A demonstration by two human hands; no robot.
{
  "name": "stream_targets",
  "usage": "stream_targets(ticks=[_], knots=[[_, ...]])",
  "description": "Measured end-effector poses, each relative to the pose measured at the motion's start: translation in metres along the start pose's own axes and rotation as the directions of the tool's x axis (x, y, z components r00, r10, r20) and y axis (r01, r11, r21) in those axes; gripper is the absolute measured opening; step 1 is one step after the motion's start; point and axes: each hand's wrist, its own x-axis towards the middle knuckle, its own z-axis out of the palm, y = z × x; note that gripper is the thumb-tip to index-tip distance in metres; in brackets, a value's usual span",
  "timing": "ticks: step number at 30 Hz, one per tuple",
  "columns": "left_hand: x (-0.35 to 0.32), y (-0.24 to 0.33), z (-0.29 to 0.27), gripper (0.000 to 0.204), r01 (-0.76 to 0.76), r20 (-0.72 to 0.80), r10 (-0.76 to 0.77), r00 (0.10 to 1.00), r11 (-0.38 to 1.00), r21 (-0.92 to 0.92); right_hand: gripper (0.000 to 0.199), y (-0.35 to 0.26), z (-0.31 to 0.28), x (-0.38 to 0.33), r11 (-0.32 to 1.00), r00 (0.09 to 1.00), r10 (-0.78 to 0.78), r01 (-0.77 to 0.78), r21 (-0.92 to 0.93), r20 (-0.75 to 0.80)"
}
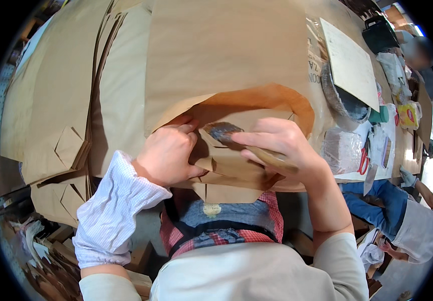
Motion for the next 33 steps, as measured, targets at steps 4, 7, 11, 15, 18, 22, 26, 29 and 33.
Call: stream_targets(ticks=[4,7,11,15,18,22,26,29,33], knots=[[-0.001,-0.004,0.003,0.05,0.01,0.053,-0.01,0.999,1.0,-0.007,0.024,0.009,-0.001,0.003,0.997,0.997,0.076,-0.075,-0.032,0.025],[0.003,-0.004,0.003,0.036,0.089,0.031,-0.086,0.996,0.989,-0.116,0.019,0.006,-0.019,-0.019,0.962,0.953,0.263,-0.27,-0.034,-0.15],[0.014,-0.002,0.018,0.009,0.172,-0.158,-0.215,0.964,0.953,-0.248,0.012,-0.026,-0.013,-0.046,0.875,0.668,0.477,-0.419,0.241,-0.571],[0.026,-0.005,0.038,0.01,0.19,-0.329,-0.213,0.92,0.977,-0.101,0.008,-0.019,0.023,-0.038,0.716,0.607,0.698,-0.579,0.391,-0.38],[0.033,-0.01,0.036,0.015,0.219,-0.317,-0.237,0.918,0.971,-0.091,0.007,-0.023,0.035,-0.023,0.645,0.572,0.744,-0.483,0.592,-0.345],[0.052,-0.016,0.021,0.021,0.335,-0.252,-0.374,0.893,0.924,-0.185,0.005,-0.019,0.078,0.008,0.606,0.633,0.733,-0.44,0.663,-0.25],[0.054,-0.014,0.027,0.024,0.379,-0.281,-0.413,0.866,0.91,-0.168,0.006,-0.02,0.061,-0.008,0.803,0.676,0.584,-0.4,0.443,-0.449],[0.051,-0.007,0.025,0.023,0.379,-0.285,-0.406,0.868,0.914,-0.147,0.005,-0.017,0.033,-0.047,0.832,0.651,0.525,-0.529,0.169,-0.549],[0.055,0.004,0.029,0.012,0.324,-0.328,-0.287,0.9,0.944,0.062,0.008,-0.012,0.013,-0.072,0.772,0.704,0.461,-0.619,-0.148,-0.54]])
